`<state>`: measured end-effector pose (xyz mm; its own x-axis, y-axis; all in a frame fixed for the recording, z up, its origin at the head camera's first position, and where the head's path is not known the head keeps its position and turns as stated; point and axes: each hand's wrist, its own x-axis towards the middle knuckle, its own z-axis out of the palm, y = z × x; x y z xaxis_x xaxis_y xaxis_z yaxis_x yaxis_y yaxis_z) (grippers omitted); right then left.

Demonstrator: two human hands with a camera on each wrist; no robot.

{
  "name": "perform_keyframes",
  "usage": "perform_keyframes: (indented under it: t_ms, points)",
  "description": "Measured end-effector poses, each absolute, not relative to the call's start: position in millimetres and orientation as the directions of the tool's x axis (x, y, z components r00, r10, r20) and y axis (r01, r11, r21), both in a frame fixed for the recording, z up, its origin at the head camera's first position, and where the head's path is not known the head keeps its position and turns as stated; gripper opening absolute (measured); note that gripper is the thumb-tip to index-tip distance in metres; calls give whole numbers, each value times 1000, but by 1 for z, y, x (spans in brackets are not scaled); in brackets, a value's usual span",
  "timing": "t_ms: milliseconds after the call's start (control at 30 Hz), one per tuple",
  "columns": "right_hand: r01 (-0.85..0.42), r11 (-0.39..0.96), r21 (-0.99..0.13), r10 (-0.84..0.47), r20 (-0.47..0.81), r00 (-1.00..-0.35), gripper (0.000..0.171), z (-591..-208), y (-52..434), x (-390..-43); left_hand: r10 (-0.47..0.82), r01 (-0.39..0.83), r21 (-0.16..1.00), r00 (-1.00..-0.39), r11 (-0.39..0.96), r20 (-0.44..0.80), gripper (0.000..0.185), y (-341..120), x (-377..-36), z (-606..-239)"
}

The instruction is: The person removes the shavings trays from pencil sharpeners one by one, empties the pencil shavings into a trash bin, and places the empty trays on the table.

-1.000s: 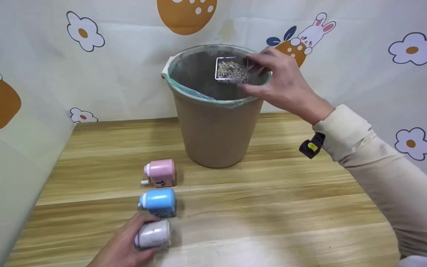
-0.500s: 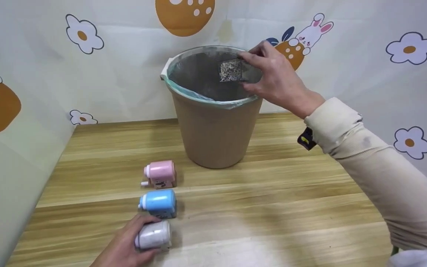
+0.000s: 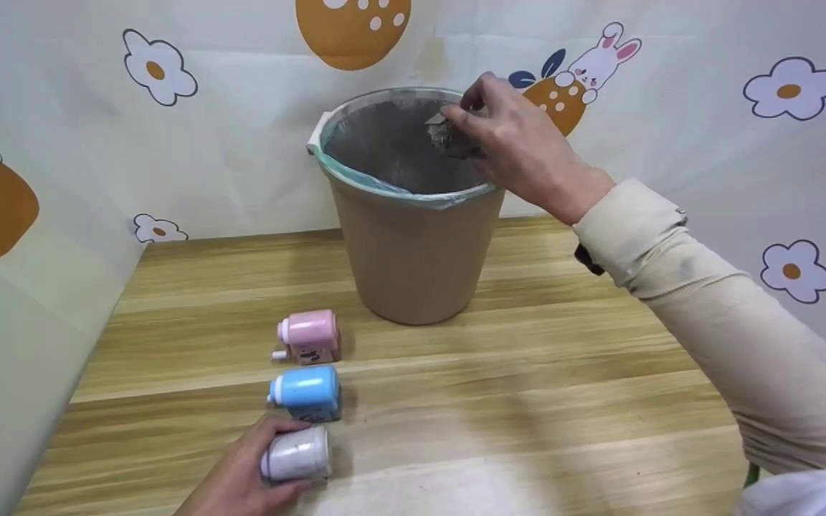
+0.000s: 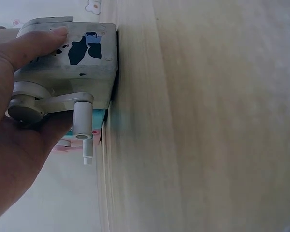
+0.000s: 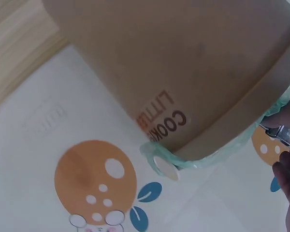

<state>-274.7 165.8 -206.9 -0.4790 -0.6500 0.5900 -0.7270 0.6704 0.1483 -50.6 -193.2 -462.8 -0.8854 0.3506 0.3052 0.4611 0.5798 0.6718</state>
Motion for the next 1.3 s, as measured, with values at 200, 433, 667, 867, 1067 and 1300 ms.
perform_keyframes:
  t_ms: [200, 433, 667, 867, 1067, 1300]
  points:
    - [-719, 641, 268, -706, 574, -416, 37, -206, 162, -275, 343, 392, 719, -912, 574, 224, 58, -194, -51, -460]
    - [-651, 624, 431, -760, 526, -381, 38, -202, 161, -275, 345, 399, 715, -910, 574, 231, 55, -195, -50, -455]
    - [-443, 512, 736, -859, 438, -266, 47, -200, 170, -273, 369, 450, 697, -887, 559, 277, 55, -195, -51, -457]
    - [-420, 438, 795, -897, 420, -141, 44, -200, 176, -276, 365, 515, 642, -857, 568, 365, 58, -194, -51, -461]
    - [-423, 441, 792, -891, 441, -103, 43, -203, 178, -277, 355, 501, 642, -865, 581, 355, 58, -193, -50, -460]
    - [-465, 479, 745, -870, 472, -139, 45, -206, 180, -273, 344, 439, 675, -896, 594, 280, 57, -193, -49, -457]
